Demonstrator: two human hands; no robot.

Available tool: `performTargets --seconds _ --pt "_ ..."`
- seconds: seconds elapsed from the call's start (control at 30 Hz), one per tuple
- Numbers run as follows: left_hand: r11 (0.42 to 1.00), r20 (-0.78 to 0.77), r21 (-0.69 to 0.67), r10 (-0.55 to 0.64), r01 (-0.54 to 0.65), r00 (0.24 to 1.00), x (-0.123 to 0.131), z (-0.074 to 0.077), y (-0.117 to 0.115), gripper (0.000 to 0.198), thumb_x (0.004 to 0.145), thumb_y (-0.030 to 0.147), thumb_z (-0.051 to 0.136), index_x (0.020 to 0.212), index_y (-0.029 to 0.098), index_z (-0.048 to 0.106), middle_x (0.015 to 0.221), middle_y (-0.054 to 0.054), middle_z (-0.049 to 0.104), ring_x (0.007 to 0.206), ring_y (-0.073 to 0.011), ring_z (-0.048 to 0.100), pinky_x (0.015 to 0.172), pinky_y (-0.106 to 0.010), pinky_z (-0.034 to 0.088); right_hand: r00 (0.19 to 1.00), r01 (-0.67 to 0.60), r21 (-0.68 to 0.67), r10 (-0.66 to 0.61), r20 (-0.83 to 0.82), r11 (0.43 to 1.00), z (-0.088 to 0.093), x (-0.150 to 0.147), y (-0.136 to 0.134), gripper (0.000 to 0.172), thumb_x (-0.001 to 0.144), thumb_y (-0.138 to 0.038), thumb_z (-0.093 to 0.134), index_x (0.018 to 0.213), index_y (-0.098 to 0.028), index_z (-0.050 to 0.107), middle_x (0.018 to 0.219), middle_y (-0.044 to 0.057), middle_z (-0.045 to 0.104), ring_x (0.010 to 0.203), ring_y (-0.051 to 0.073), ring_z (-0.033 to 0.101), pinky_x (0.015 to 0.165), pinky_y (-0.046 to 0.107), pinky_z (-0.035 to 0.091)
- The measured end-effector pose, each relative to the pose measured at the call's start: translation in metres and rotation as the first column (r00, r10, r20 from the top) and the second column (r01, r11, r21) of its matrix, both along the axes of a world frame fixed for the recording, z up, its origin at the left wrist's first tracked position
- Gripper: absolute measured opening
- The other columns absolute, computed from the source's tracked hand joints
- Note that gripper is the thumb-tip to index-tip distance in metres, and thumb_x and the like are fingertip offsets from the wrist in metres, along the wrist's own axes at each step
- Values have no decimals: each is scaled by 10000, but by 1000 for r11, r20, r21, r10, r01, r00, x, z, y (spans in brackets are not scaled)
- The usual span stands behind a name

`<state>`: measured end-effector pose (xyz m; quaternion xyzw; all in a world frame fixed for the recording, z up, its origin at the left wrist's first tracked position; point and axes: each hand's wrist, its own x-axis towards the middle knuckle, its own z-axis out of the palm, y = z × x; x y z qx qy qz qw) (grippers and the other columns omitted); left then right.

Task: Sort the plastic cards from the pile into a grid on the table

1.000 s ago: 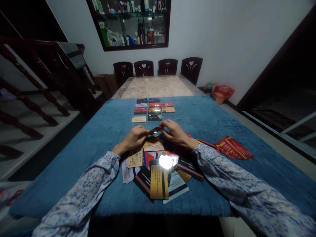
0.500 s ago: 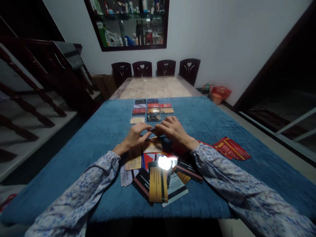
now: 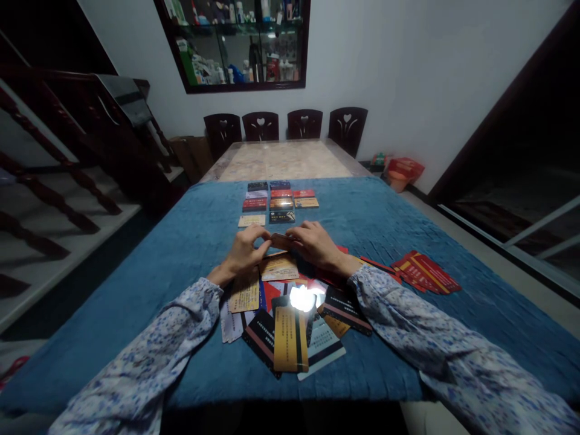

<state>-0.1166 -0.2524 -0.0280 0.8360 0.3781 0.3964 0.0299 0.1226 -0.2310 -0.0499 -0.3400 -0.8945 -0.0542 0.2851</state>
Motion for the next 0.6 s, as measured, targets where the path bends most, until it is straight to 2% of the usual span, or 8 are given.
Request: performTargets --seconds 0.13,0.23,0.4,0.6 --pt "999 -23 -43 31 -32 999 -8 -6 3 59 840 158 611 852 188 660 871 -28 735 829 -183 693 816 -314 564 1000 2 -57 -2 0 998 -3 1 1 201 1019 -246 532 1129 -193 691 1009 95 754 940 226 547 794 327 309" --pt "997 -30 -78 28 -30 999 -8 -10 5 144 832 146 613 957 189 669 921 -29 744 859 -185 704 846 -318 571 1000 2 -27 -3 -7 1000 -2 1 1 221 1015 -227 526 1169 -195 682 1058 95 761 944 229 541 807 336 312" --pt "993 -57 -116 13 -19 998 -7 -16 8 335 837 109 597 1155 203 642 979 -20 748 885 -172 709 883 -309 567 999 18 45 -20 39 999 0 3 1 275 992 -197 537 1224 -192 683 1030 100 760 952 244 530 816 357 313" --pt "992 -138 -113 46 -62 989 -7 -21 11 306 857 107 575 1138 212 636 899 -10 735 801 -169 680 814 -297 557 992 57 84 -66 109 995 2 3 -1 303 982 -177 523 1231 -191 694 992 114 724 942 250 502 797 352 306"
